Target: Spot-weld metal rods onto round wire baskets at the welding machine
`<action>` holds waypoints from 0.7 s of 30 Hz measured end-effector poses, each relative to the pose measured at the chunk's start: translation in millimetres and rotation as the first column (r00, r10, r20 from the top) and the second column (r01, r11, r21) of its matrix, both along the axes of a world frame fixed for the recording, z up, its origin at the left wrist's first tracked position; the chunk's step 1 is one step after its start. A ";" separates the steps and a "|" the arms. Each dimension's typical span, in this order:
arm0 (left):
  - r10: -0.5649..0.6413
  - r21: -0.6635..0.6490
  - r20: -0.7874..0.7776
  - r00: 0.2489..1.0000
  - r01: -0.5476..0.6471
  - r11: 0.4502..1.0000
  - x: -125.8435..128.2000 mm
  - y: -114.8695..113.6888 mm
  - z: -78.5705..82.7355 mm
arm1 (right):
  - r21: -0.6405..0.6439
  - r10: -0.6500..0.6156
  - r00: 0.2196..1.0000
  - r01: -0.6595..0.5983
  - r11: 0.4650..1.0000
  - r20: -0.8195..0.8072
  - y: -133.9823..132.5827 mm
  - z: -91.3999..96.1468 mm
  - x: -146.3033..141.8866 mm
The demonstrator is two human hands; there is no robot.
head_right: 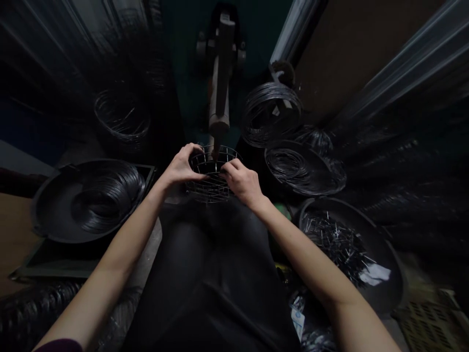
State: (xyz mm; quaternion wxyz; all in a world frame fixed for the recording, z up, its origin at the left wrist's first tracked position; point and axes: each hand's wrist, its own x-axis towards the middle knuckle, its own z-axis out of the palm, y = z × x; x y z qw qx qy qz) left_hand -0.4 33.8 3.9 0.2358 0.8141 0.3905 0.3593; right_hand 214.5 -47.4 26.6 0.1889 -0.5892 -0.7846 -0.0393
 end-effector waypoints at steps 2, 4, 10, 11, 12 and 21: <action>0.001 -0.001 -0.001 1.000 -0.001 1.000 1.0 6.5 0.4 | 0.028 -0.007 0.998 0.009 1.000 -0.055 7.4 -1.4 1.1; -0.013 -0.002 0.007 1.000 0.013 1.000 1.7 10.6 0.7 | 0.047 0.001 0.994 0.004 0.999 -0.105 13.0 -3.0 2.4; 0.013 -0.019 0.015 1.000 -0.012 1.000 3.8 29.5 0.2 | 0.039 -0.046 0.982 0.054 0.998 -0.181 33.7 -5.1 7.1; 0.015 -0.027 0.018 1.000 -0.015 1.000 4.4 34.3 -0.4 | 0.026 -0.053 0.980 0.059 0.998 -0.192 38.3 -4.7 7.9; 0.015 -0.032 0.024 1.000 -0.014 0.999 5.1 38.7 -1.1 | 0.012 -0.055 0.978 0.059 0.998 -0.203 42.5 -4.1 8.6; -0.057 -0.116 0.132 0.990 0.072 0.991 -2.3 44.9 0.3 | 0.029 0.090 0.965 -0.086 0.996 -0.245 72.5 17.2 28.2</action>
